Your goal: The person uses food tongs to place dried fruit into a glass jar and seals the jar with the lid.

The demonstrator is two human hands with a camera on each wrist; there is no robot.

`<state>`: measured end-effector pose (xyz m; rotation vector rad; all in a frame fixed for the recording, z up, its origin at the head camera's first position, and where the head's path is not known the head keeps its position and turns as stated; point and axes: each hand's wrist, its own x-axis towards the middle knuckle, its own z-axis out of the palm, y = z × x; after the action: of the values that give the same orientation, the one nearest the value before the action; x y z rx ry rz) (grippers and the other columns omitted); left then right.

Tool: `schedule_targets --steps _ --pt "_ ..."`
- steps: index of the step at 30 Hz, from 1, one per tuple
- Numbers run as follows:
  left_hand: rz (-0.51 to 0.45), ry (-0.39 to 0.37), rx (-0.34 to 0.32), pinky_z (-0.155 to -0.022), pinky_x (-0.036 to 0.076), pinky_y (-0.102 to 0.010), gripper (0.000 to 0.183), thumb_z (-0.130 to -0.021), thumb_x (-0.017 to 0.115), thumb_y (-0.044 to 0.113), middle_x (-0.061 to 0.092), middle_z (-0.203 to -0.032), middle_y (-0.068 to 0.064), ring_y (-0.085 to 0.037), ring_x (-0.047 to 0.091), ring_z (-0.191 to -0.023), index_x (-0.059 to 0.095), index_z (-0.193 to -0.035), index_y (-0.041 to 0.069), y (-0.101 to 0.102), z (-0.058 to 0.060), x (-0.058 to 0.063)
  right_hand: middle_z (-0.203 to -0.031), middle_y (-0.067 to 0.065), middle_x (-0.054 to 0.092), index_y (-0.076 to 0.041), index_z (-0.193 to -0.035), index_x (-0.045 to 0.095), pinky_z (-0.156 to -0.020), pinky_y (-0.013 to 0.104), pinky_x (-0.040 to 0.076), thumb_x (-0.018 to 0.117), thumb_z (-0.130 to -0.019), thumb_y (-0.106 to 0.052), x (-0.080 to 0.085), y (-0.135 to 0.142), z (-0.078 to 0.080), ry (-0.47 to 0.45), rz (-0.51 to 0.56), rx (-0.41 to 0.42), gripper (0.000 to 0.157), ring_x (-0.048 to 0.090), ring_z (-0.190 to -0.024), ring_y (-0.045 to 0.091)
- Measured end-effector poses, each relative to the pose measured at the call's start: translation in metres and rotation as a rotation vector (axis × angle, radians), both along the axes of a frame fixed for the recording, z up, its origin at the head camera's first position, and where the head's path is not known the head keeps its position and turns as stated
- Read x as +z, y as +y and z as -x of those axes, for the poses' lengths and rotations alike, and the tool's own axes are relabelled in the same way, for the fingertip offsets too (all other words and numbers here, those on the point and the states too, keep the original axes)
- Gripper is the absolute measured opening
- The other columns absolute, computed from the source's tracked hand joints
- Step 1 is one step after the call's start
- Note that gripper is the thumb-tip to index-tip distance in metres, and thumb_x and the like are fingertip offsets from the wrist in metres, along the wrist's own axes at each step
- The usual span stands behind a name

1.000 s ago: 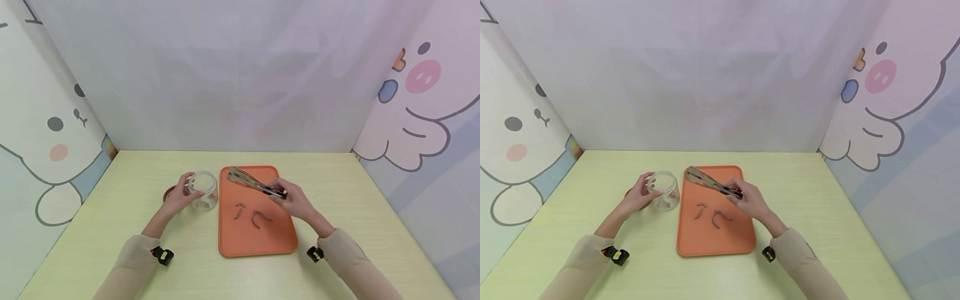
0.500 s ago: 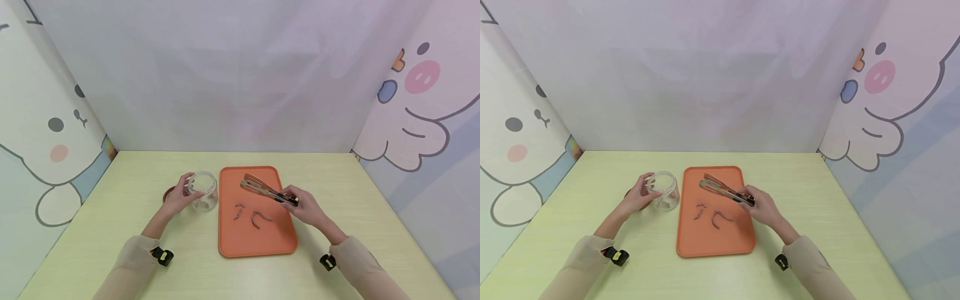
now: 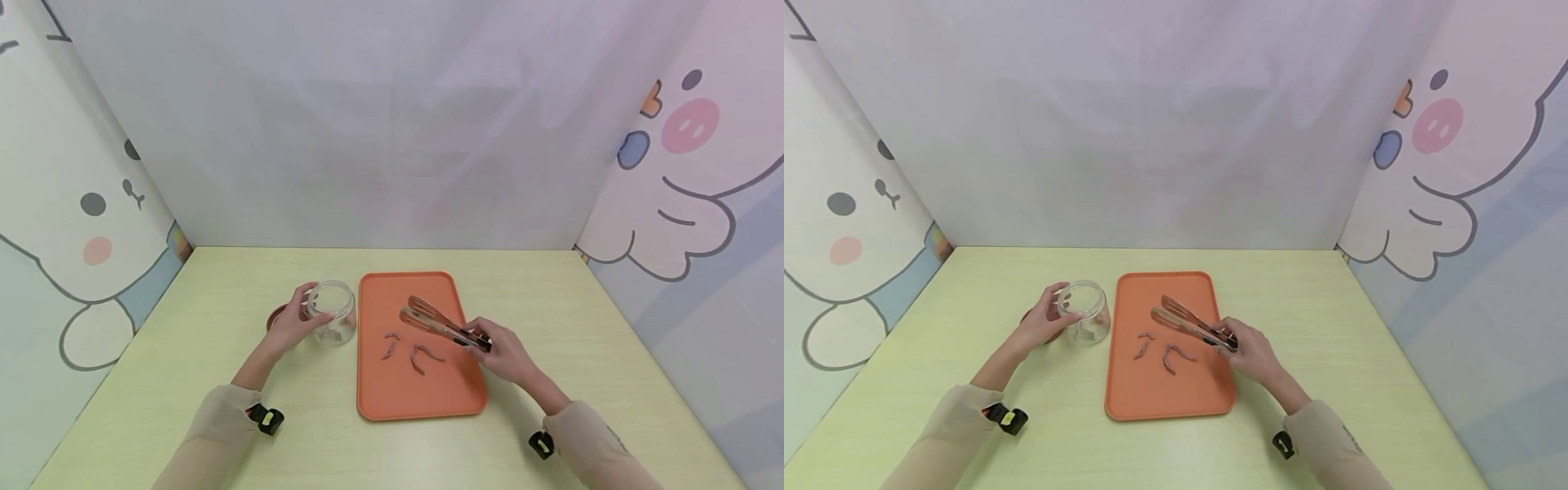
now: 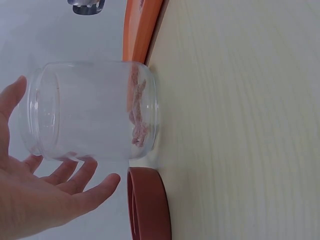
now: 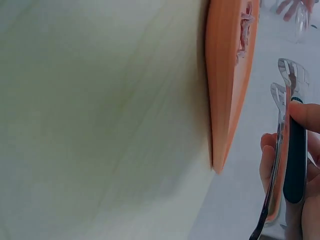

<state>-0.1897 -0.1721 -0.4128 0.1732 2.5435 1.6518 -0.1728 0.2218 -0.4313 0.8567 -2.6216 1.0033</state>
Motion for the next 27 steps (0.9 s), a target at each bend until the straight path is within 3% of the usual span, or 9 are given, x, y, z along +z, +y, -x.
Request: schedule_targets --steps 16,27 --pt "-0.006 -0.001 -0.003 -0.083 0.038 -0.043 0.079 -0.077 0.066 0.039 0.027 -0.135 -0.018 -0.031 0.042 -0.11 0.019 -0.136 0.017 0.001 -0.001 0.001 -0.074 -0.006 0.056 -0.01 -0.096 0.058 -0.056 0.027 0.043 0.072 -0.07 -0.002 -0.012 -0.01 -0.014 -0.038 -0.05 -0.015 0.031 0.052 -0.064 0.007" --pt "0.004 0.0 0.001 -0.082 0.039 -0.042 0.079 -0.077 0.066 0.04 0.027 -0.135 -0.019 -0.031 0.043 -0.108 0.02 -0.136 0.017 0.0 0.0 0.0 -0.074 -0.009 0.056 -0.014 -0.095 0.059 -0.056 0.027 0.042 0.072 -0.07 -0.002 -0.016 -0.015 -0.014 -0.039 -0.091 -0.032 0.031 0.052 -0.065 0.006"
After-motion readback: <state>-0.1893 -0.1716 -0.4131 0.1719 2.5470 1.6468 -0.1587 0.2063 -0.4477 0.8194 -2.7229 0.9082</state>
